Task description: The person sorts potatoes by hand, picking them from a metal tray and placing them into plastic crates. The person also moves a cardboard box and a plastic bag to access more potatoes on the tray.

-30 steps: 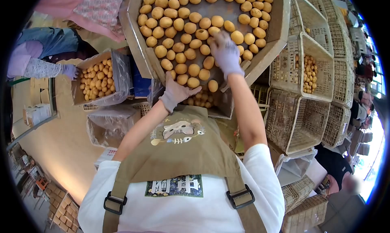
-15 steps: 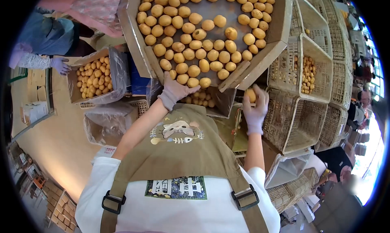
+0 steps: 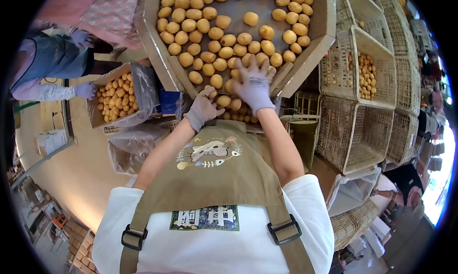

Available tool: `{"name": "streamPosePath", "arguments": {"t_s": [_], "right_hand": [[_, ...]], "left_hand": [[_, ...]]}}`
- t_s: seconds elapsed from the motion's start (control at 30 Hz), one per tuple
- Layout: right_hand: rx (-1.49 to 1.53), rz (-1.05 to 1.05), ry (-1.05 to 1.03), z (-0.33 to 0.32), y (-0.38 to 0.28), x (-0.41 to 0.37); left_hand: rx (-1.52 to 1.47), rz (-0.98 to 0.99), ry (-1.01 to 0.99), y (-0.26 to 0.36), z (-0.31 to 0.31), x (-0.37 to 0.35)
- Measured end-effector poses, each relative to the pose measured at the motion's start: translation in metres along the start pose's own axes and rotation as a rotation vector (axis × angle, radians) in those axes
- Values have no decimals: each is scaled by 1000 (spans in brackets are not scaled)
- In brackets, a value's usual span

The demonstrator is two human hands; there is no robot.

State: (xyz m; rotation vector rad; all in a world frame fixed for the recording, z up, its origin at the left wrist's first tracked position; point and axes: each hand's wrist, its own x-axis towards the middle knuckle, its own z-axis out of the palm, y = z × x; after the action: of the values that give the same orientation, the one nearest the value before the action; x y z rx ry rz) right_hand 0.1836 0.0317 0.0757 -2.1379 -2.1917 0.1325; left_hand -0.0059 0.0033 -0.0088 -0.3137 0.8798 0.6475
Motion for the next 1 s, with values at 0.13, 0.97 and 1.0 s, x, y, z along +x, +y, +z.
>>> {"name": "streamPosePath", "arguments": {"t_s": [0.13,0.97,1.0], "right_hand": [[87,-282,-159,2,22,-5],[3,-116,-360,-14,8,-30],[6,-110,-368,-14,7,-30]], "left_hand": [[-110,55,-61,6,14,-16],[-195,70,-211,6,24,-9],[-197,69,-195,6,27,-12]]}}
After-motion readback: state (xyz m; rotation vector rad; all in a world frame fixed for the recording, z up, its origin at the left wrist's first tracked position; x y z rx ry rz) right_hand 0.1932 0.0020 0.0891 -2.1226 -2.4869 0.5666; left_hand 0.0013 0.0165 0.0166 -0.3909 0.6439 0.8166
